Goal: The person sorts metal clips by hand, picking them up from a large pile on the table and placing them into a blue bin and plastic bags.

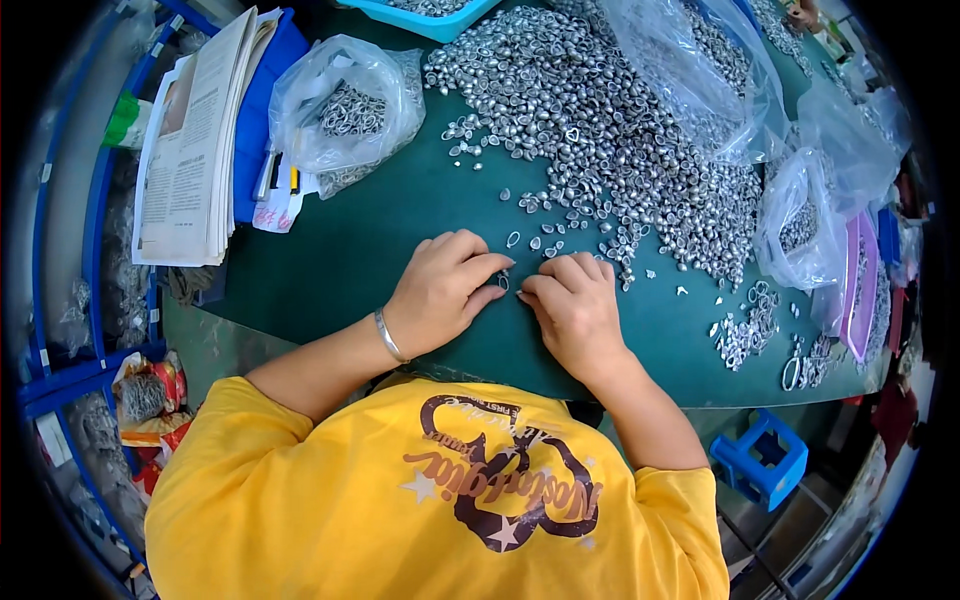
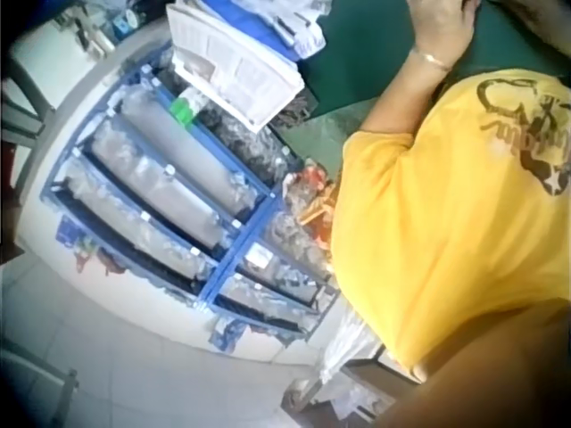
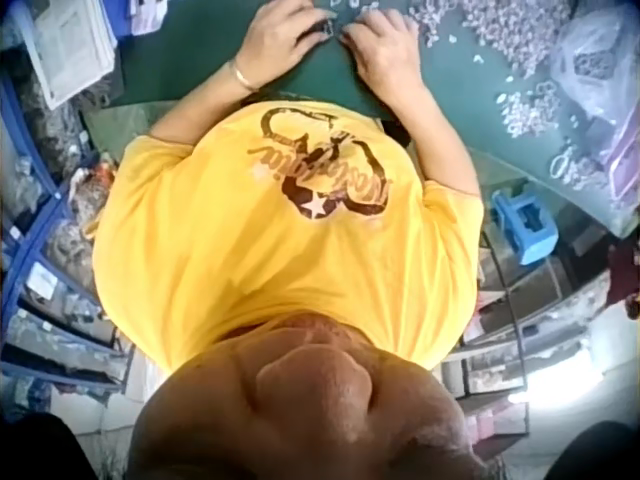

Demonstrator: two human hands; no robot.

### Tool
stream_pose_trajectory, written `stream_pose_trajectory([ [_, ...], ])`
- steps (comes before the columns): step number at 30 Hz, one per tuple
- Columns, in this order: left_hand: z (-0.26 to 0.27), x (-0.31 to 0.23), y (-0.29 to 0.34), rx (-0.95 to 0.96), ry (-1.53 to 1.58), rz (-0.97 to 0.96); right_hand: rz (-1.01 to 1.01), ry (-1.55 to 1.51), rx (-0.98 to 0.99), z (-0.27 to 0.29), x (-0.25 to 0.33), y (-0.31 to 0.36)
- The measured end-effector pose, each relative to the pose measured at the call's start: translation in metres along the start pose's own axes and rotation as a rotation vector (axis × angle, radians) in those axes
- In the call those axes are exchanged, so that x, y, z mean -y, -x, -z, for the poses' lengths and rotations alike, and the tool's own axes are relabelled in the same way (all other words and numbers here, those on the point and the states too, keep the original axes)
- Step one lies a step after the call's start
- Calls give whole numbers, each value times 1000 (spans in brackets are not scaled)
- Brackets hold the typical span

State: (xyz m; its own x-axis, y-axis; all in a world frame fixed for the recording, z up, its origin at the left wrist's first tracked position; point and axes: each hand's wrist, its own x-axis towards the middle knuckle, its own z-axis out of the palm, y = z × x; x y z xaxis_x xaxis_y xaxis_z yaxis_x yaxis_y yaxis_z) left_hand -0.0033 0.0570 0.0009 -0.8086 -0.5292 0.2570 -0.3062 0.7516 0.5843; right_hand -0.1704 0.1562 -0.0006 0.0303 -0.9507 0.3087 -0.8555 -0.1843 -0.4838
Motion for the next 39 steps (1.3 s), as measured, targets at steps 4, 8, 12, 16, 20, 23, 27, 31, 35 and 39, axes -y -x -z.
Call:
stream_pose_trajectory([
  [4, -3, -2, -3, 16, 38, -32, -451, -839, -90, 12, -11, 18],
  [8, -5, -2, -4, 51, 63, -94, -522, -1718, -311, 35, -35, 44],
  [12, -9, -3, -8, 38, 66, -118, -720, -1617, -316, 47, -30, 62],
  [16, -7, -5, -9, 58, 34, -95, -615, -600, -99, 37, -19, 67],
  [20, -5, -4, -9, 73, 16, -114, -361, -115, -83, 28, -11, 58],
  [23, -4, -2, -8, 77, 38, -127, -319, -176, -148, 26, -17, 57],
  [27, 8, -11, -8, 69, 591, 337, -866, -1447, -212, 39, -28, 69],
  [31, 20, 13, -14, -40, 1655, 780, -910, -1279, -111, 47, -26, 76],
  [35, 17, 24, -23, 57, 1198, 576, -298, -59, -27, 33, -5, 68],
  [39, -7, 16, -38, 0, 111, 67, -443, -334, -77, 31, -15, 73],
])
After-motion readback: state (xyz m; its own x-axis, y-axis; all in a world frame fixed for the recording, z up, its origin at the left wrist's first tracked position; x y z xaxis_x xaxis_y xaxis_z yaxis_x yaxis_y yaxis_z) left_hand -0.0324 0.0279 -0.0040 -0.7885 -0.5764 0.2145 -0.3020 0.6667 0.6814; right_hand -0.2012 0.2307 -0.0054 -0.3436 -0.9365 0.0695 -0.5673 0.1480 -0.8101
